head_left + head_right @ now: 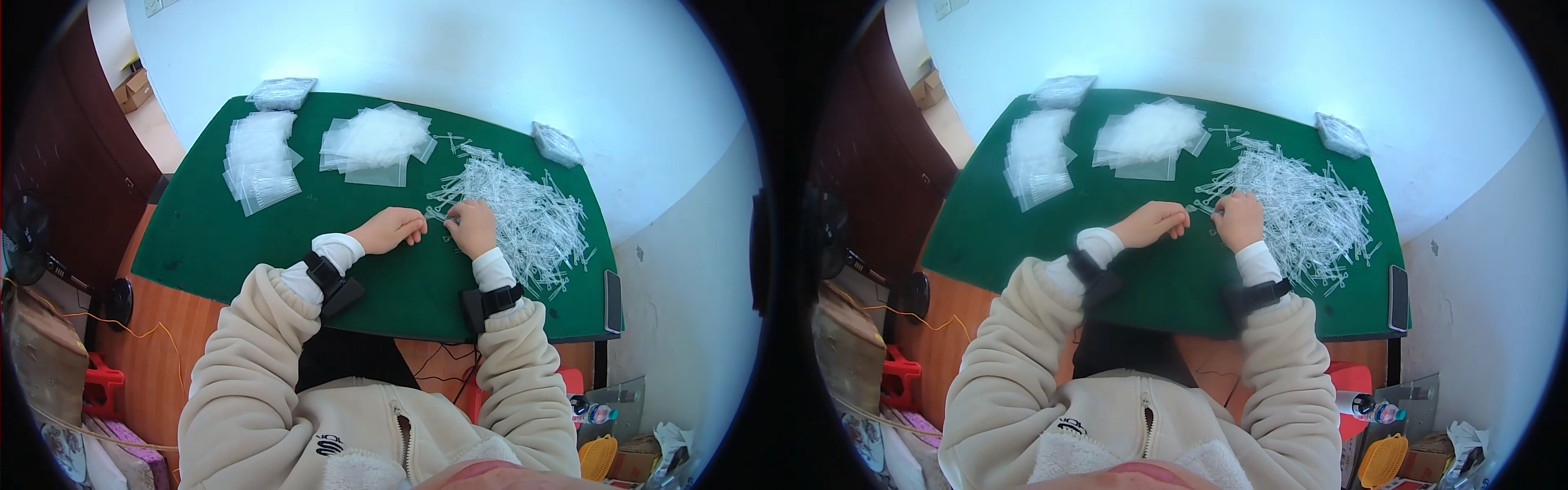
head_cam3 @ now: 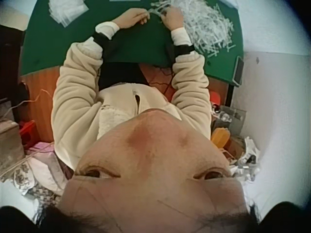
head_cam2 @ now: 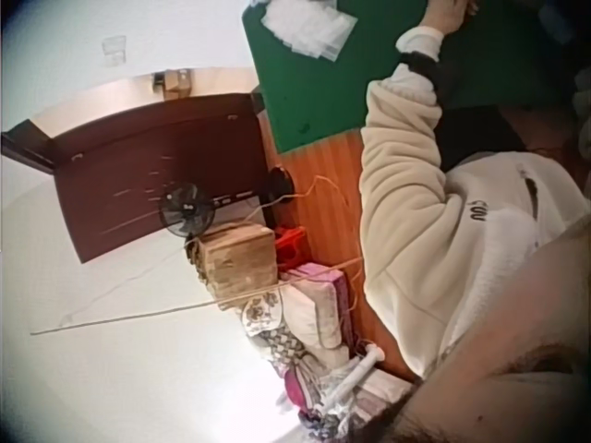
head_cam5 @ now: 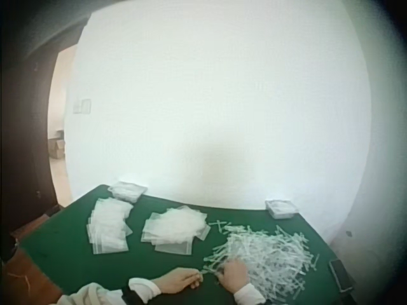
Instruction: Sorting small plastic components and placing them into clear plastic bags on a workbench.
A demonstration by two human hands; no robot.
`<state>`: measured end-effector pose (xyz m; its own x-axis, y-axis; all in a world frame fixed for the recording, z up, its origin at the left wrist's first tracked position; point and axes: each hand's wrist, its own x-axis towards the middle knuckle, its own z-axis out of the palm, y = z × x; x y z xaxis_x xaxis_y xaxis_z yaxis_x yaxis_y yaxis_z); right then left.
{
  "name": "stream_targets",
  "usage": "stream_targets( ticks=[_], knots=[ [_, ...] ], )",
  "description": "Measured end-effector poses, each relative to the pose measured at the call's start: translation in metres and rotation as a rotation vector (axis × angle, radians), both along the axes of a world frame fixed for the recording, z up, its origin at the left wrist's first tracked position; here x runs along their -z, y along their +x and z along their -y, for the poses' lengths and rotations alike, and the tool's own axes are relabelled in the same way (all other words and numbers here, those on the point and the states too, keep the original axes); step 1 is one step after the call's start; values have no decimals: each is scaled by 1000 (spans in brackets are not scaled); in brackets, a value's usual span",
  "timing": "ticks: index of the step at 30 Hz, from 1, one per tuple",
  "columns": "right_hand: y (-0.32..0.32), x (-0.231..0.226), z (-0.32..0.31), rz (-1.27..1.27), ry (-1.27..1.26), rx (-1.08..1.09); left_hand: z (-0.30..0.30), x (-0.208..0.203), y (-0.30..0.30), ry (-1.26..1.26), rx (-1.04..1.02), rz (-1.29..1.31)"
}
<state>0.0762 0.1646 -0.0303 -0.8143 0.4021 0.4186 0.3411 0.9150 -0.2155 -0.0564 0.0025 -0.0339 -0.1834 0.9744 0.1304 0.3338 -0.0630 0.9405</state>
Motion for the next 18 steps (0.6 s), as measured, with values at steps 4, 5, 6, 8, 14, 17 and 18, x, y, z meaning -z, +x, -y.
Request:
stream_targets(
  ticks=[4, 5, 6, 8, 14, 17, 18],
  knots=[
    [-3, 7, -3, 9, 40, -8, 2, -2, 0, 28, 38, -56],
    [-4, 7, -3, 8, 40, -7, 2, -2, 1, 21, 27, -31],
    [-4, 8, -3, 0, 51, 3, 2, -2, 0, 13, 17, -7],
    [-6, 8, -1, -18, 69, 22, 3, -2, -1, 4, 5, 15],
    [-4, 4, -2, -218, -41, -70, 0, -1, -7, 199, -234, 58],
    [-1, 6, -4, -303, -76, -66, 0, -1, -5, 202, -270, 64],
    [-3, 5, -3, -325, -69, -88, 1, -1, -5, 204, -290, 82]
  ],
)
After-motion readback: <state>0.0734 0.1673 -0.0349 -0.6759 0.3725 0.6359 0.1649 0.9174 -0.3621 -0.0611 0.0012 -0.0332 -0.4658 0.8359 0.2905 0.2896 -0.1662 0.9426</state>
